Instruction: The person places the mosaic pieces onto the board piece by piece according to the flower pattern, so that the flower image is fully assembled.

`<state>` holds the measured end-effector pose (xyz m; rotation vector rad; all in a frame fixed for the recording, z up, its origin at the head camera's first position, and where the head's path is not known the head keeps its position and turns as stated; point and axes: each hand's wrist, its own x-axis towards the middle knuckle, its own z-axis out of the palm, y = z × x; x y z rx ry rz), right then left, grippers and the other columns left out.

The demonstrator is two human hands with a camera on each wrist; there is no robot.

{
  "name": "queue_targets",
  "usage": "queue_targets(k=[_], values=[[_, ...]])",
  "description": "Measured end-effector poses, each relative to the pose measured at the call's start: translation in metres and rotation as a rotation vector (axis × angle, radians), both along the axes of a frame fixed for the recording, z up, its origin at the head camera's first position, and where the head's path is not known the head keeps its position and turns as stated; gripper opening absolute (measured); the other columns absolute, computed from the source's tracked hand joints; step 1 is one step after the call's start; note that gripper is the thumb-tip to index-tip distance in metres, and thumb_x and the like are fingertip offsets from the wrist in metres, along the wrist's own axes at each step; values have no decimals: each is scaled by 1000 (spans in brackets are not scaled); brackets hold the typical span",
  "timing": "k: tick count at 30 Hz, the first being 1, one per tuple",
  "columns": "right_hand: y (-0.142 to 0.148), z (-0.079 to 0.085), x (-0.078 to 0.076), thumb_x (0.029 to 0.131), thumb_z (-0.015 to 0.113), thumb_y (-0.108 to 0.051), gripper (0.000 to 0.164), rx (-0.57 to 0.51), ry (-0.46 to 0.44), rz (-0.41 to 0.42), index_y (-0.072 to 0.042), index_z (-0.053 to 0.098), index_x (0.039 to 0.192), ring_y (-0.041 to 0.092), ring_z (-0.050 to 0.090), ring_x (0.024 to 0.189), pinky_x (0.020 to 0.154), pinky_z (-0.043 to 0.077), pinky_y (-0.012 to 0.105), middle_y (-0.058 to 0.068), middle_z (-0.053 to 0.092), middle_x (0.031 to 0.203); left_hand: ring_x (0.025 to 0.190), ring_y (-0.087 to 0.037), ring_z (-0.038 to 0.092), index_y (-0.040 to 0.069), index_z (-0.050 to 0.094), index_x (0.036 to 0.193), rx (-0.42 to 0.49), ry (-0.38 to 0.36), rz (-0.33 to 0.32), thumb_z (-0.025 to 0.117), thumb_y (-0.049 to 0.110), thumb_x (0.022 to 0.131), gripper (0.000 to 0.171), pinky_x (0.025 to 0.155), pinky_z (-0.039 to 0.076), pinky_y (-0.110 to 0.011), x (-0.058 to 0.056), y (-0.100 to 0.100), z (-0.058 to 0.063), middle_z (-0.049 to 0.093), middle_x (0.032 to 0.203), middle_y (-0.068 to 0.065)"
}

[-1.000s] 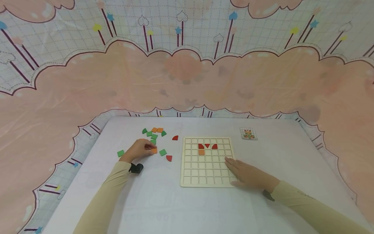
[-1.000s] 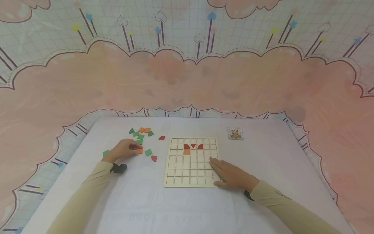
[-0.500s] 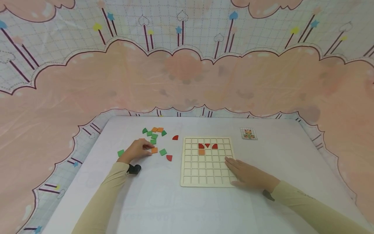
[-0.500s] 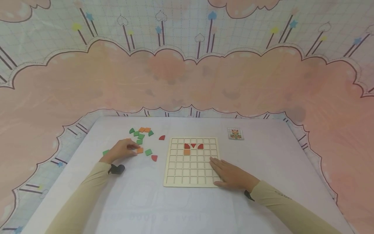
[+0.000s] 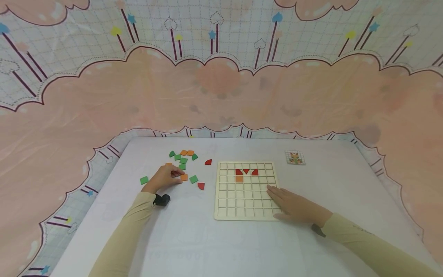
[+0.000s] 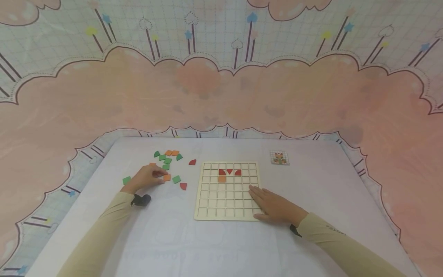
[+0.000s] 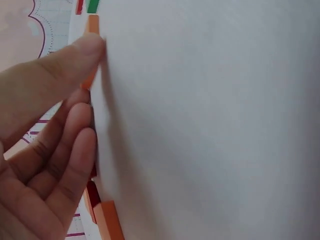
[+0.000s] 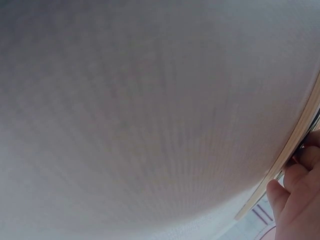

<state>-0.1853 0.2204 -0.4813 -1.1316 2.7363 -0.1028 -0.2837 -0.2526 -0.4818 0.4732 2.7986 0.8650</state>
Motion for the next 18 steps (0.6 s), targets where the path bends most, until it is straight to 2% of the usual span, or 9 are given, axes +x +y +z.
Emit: queue_targets(k=[10,18], values=[[-2,0,-1,96,44,-48,72,23,-24,3,-2,24,148,29,23,143,115,25,43,12,21,156,82,-17,56,-1,69,103,5,3,20,74,7,78,26,76,47,-30,2,2,2,65,92,-10],[-1,-1,-1,96,45,-47,72,17,-22,7,-1,24,147,29,23,143,115,24,43,13,21,156,84,-18,56,1,70,104,22,-22,62,73,10,80,26,78,48,-30,1,9,5,66,95,-10]])
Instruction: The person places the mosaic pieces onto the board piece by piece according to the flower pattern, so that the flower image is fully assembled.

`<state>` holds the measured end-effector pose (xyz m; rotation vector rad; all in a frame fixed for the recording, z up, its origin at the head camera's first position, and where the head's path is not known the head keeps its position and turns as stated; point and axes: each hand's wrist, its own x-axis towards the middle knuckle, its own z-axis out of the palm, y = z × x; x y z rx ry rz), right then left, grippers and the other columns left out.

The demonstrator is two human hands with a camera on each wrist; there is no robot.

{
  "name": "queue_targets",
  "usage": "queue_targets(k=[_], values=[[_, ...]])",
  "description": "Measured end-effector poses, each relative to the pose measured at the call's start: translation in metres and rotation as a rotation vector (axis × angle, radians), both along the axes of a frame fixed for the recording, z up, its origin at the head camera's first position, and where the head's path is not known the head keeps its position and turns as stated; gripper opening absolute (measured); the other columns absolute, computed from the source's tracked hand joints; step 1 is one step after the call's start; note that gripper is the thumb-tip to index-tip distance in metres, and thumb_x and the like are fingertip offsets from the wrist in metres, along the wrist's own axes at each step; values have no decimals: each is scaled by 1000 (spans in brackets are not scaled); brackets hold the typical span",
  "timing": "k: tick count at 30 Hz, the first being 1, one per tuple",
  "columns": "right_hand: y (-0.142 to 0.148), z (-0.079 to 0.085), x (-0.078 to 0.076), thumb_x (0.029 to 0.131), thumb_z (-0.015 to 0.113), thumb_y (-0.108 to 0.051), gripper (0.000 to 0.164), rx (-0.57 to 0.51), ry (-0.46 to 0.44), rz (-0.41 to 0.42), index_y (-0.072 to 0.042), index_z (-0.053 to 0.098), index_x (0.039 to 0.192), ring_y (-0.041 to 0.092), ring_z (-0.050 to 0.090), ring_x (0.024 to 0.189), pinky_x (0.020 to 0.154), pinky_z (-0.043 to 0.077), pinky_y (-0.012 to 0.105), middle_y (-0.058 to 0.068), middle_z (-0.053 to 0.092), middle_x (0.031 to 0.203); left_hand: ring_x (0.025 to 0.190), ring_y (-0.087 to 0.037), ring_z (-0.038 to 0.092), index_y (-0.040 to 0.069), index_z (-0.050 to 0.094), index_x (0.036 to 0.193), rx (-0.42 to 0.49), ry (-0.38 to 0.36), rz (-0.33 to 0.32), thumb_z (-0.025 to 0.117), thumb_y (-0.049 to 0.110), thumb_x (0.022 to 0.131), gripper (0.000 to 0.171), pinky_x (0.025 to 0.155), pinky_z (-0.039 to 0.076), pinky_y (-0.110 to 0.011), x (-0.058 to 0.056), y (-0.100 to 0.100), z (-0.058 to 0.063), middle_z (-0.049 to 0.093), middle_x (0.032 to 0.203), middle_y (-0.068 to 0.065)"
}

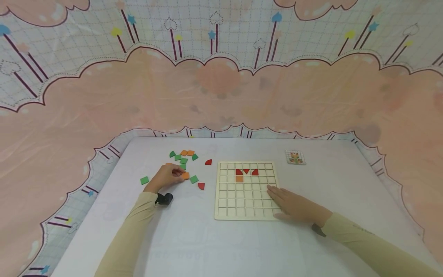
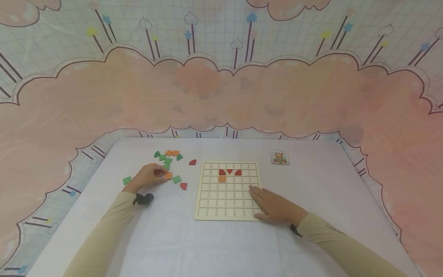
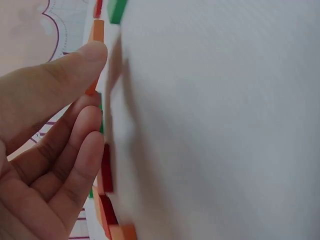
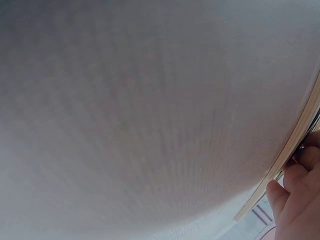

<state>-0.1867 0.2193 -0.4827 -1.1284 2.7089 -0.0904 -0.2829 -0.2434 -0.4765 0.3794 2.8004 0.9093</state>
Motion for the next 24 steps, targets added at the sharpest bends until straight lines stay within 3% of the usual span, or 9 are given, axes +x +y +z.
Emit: queue_targets(k=[11,20,24], values=[[3,-2,1,95,44,-50,73,-19,55,10,-1,27,146,29,27,142,113,28,42,13,24,155,82,-17,57,3,70,101,109,13,-48,75,11,78,25,76,50,-28,-8,40,10,66,92,-9],[4,-2,1,95,44,-50,72,-40,53,3,-4,27,147,28,27,142,116,22,34,11,24,155,85,-16,60,6,70,101,120,31,-95,74,15,80,23,81,51,-31,-20,86,4,68,95,-7],[3,0,1,95,45,-50,73,-38,29,-8,-3,26,147,28,25,142,115,23,37,11,23,156,85,-16,60,6,70,100,152,29,-118,75,17,79,24,81,51,-31,-21,104,3,68,96,-7]])
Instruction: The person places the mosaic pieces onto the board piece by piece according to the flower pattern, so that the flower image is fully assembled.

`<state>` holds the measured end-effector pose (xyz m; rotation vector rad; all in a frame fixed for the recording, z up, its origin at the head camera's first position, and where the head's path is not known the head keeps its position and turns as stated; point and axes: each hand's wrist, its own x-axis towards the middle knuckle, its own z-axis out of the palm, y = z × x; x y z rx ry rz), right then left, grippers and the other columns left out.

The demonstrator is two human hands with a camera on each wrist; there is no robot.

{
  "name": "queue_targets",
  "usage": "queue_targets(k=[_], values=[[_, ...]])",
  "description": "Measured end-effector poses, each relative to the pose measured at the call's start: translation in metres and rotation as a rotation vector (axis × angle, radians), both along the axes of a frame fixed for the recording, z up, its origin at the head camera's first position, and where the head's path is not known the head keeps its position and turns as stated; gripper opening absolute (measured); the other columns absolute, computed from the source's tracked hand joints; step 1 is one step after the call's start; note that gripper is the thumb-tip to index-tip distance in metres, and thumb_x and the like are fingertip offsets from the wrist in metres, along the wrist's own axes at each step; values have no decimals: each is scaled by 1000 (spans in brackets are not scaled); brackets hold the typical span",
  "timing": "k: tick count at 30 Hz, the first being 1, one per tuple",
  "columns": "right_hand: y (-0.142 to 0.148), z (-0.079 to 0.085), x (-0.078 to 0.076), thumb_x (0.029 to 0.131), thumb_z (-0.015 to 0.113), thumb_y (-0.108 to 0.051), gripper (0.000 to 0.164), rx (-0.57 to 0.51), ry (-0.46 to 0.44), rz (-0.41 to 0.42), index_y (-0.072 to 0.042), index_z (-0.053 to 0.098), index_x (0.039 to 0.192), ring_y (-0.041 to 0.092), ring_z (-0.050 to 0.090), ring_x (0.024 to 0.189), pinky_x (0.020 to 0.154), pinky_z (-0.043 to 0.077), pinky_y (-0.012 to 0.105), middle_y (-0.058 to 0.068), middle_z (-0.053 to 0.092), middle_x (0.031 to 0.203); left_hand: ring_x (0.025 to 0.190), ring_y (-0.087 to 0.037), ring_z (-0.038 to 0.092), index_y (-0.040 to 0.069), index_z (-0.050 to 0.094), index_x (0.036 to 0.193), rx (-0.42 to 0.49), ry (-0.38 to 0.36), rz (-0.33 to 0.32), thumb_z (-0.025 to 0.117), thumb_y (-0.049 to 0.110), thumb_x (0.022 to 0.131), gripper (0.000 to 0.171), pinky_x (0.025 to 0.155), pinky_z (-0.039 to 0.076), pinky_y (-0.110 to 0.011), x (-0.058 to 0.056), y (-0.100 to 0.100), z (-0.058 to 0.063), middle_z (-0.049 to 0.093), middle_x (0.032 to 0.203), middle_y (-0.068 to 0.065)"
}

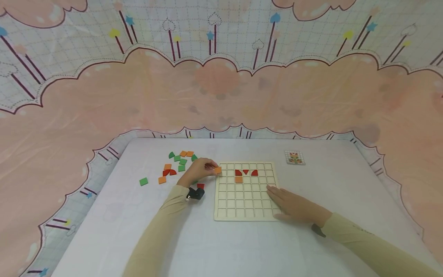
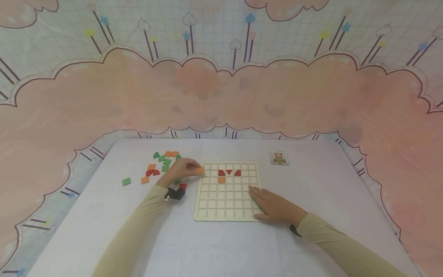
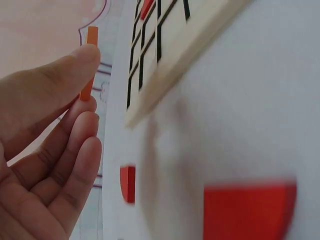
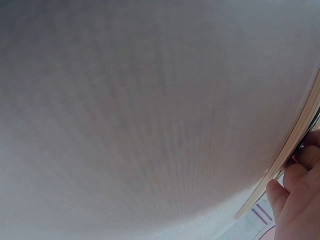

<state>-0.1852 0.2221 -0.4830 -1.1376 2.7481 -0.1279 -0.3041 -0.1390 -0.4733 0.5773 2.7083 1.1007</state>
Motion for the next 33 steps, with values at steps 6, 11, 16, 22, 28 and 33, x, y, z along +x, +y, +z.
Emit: queue_targets(k=[6,11,16,22,28,33], values=[[-1,1,-1,95,44,-51,74,38,-31,-12,-4,23,148,26,22,144,115,24,42,9,20,157,83,-14,59,6,70,99,35,-8,-26,77,18,77,26,79,51,-28,-1,27,0,67,95,-6],[-1,1,-2,95,43,-52,74,62,-45,-20,-5,22,149,26,20,145,115,23,42,8,18,158,83,-14,61,4,71,99,42,14,-65,77,14,77,25,79,51,-27,2,44,4,69,94,-8],[-1,1,-2,95,42,-52,75,72,-59,-32,-7,20,150,24,19,145,116,22,41,6,16,158,83,-13,60,7,71,98,34,-15,-76,76,15,78,23,77,50,-24,4,60,-1,69,96,-6],[-1,1,-3,95,42,-53,74,78,-43,-21,-7,21,150,25,20,145,116,23,41,7,17,158,81,-12,57,6,71,99,0,4,-105,75,15,79,22,74,48,-21,6,75,-6,68,93,-6],[-1,1,-3,95,42,-52,74,70,-48,-17,-6,21,149,25,21,145,115,23,41,8,18,158,83,-14,57,4,71,99,23,-16,-128,76,13,78,23,76,49,-23,10,86,-3,68,94,-8],[-1,1,-2,95,43,-50,73,49,-30,-3,-4,23,148,27,23,144,114,25,43,10,20,157,82,-12,55,4,71,97,22,-4,-155,76,12,78,22,74,47,-22,12,92,-4,68,92,-7]])
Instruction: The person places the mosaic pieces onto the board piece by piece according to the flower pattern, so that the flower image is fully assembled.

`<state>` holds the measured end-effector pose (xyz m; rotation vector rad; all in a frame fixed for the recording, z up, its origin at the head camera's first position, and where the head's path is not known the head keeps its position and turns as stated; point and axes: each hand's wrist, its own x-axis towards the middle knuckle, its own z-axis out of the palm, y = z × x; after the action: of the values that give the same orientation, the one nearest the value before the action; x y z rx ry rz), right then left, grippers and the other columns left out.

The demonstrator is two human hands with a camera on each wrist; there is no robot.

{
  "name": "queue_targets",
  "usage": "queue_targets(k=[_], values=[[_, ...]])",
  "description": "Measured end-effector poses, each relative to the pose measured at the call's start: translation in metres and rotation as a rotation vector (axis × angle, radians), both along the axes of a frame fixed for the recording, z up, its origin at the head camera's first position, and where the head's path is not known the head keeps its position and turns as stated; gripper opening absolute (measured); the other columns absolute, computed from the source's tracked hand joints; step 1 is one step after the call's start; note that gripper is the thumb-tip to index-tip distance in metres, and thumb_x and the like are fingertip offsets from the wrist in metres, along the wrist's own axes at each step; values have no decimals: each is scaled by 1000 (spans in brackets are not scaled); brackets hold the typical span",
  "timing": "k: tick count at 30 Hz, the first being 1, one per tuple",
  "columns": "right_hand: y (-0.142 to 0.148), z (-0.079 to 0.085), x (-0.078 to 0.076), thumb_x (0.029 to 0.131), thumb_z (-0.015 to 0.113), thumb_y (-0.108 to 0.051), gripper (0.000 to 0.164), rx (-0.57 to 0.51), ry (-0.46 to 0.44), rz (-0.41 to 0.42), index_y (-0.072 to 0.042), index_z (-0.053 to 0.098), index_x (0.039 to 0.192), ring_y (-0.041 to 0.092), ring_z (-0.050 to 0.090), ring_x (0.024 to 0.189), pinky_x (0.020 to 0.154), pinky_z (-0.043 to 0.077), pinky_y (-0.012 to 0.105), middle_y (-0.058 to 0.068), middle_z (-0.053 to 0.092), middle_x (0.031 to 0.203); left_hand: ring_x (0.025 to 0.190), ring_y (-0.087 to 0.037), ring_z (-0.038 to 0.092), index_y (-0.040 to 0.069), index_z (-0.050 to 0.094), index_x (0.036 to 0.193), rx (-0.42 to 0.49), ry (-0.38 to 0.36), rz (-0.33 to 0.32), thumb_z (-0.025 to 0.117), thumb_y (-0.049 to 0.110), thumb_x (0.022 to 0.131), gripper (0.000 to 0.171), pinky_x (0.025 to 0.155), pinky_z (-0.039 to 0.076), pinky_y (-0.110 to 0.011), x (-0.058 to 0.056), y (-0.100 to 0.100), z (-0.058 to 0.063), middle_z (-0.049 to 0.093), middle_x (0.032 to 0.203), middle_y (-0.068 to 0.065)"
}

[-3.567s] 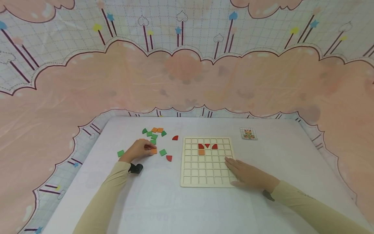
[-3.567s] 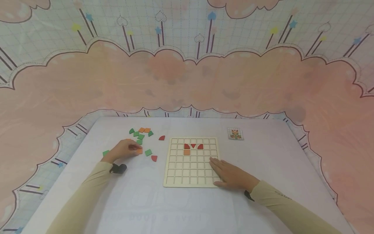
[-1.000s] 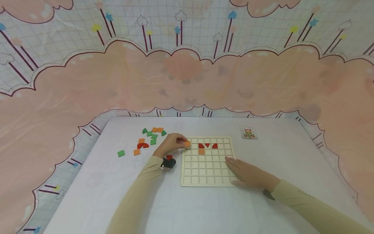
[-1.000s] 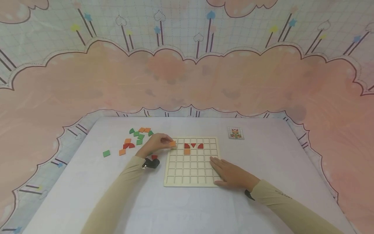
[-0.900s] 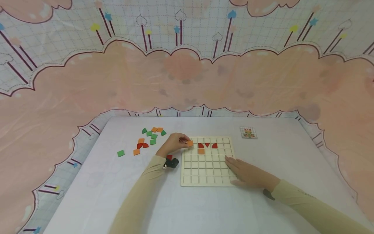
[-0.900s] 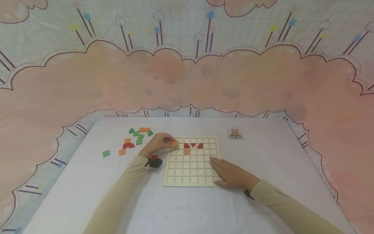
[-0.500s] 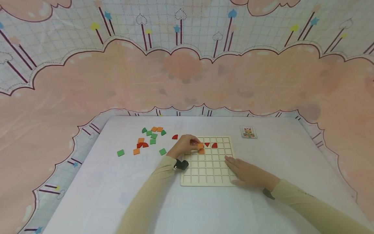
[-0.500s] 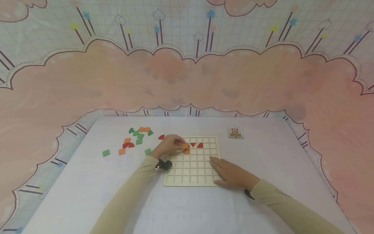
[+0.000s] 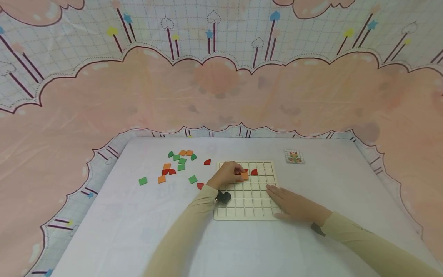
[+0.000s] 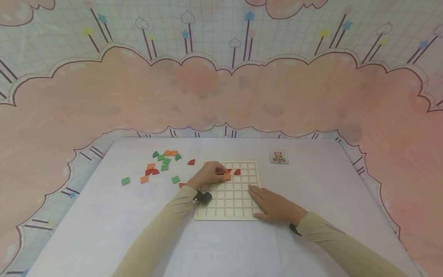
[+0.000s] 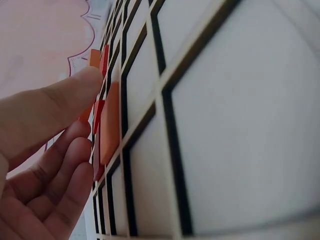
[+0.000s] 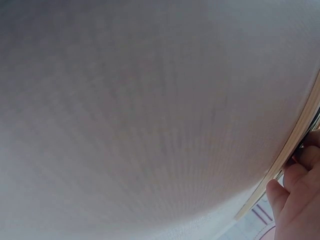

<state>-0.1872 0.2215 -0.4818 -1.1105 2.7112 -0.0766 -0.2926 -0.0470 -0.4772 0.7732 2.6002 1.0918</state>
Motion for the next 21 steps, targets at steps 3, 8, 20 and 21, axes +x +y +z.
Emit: queue_targets(k=[3,8,20,21], values=[[0,0,0,96,44,-48,72,-22,8,12,-2,25,147,29,24,143,113,26,45,12,21,156,81,-12,54,3,71,97,-5,3,-13,76,11,78,21,74,47,-21,0,3,-1,68,92,-6],[0,0,0,96,44,-48,72,-25,2,12,-1,25,147,30,24,143,114,26,45,13,21,156,81,-12,55,3,72,97,-33,17,-20,77,11,77,22,74,47,-21,1,6,-2,69,91,-5],[-2,1,-1,95,45,-49,74,15,-76,-51,-7,20,150,25,17,146,116,22,42,7,15,159,83,-12,54,6,72,97,-73,-11,20,76,14,78,21,79,48,-24,5,6,0,68,93,-2],[-2,1,-1,95,45,-49,74,12,-76,-50,-7,20,150,25,18,145,116,22,42,7,15,159,84,-12,55,6,72,97,-74,-12,21,76,15,78,21,79,48,-25,5,6,0,68,93,-2]])
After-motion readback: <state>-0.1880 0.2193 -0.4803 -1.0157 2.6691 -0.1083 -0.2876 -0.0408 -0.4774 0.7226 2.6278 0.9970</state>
